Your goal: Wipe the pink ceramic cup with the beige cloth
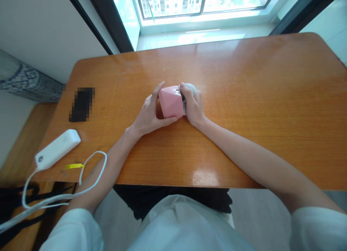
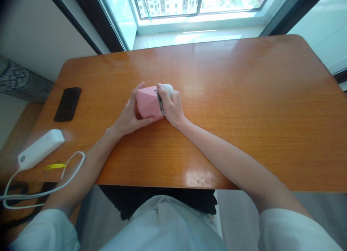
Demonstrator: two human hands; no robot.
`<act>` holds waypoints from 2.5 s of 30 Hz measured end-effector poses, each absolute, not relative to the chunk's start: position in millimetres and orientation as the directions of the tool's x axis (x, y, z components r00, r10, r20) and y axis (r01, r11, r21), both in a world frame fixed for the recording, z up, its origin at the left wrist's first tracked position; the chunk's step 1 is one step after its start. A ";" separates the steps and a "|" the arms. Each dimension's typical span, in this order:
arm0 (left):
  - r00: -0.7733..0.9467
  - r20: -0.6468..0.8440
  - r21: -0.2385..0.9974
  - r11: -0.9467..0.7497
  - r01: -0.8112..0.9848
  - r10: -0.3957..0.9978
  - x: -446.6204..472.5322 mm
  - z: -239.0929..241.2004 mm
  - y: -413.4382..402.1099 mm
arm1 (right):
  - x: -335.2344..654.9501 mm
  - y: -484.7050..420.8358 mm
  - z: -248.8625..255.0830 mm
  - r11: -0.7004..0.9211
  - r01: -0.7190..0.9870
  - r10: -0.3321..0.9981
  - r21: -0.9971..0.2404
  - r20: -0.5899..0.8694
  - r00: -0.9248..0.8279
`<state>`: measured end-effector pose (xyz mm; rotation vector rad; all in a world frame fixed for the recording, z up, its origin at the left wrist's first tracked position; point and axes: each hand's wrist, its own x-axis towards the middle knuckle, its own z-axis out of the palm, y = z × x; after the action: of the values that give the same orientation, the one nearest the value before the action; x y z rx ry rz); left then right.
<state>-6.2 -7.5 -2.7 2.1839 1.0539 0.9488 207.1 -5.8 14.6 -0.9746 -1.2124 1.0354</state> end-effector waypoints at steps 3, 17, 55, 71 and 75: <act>0.471 0.365 0.704 -0.569 0.425 0.803 -7.7 -6.4 -5.4 | 207.3 -5.5 12.9 0.234 -0.098 0.972 -0.967 0.230 0.055; 0.485 0.520 0.627 -0.700 0.343 0.703 -6.1 -3.0 -5.9 | 205.2 -14.6 22.8 0.256 -0.067 0.966 -0.964 0.253 0.054; 0.479 0.463 0.706 -0.637 0.311 0.746 -5.1 -13.0 -0.6 | 204.4 -12.8 24.9 0.209 -0.121 0.977 -0.971 0.203 0.059; 0.506 0.436 0.705 -0.632 0.322 0.744 -7.9 -10.9 -3.4 | 207.1 -10.7 16.4 0.257 -0.075 0.966 -0.964 0.254 0.046; 0.518 0.534 0.564 -0.738 0.369 0.668 -4.6 -7.9 -2.4 | 207.5 -8.1 16.1 0.250 -0.061 0.968 -0.966 0.247 0.050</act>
<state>-4.6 -2.4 -7.9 2.3818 0.8558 1.0778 207.5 -8.1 16.1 -0.9953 -1.2383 1.0246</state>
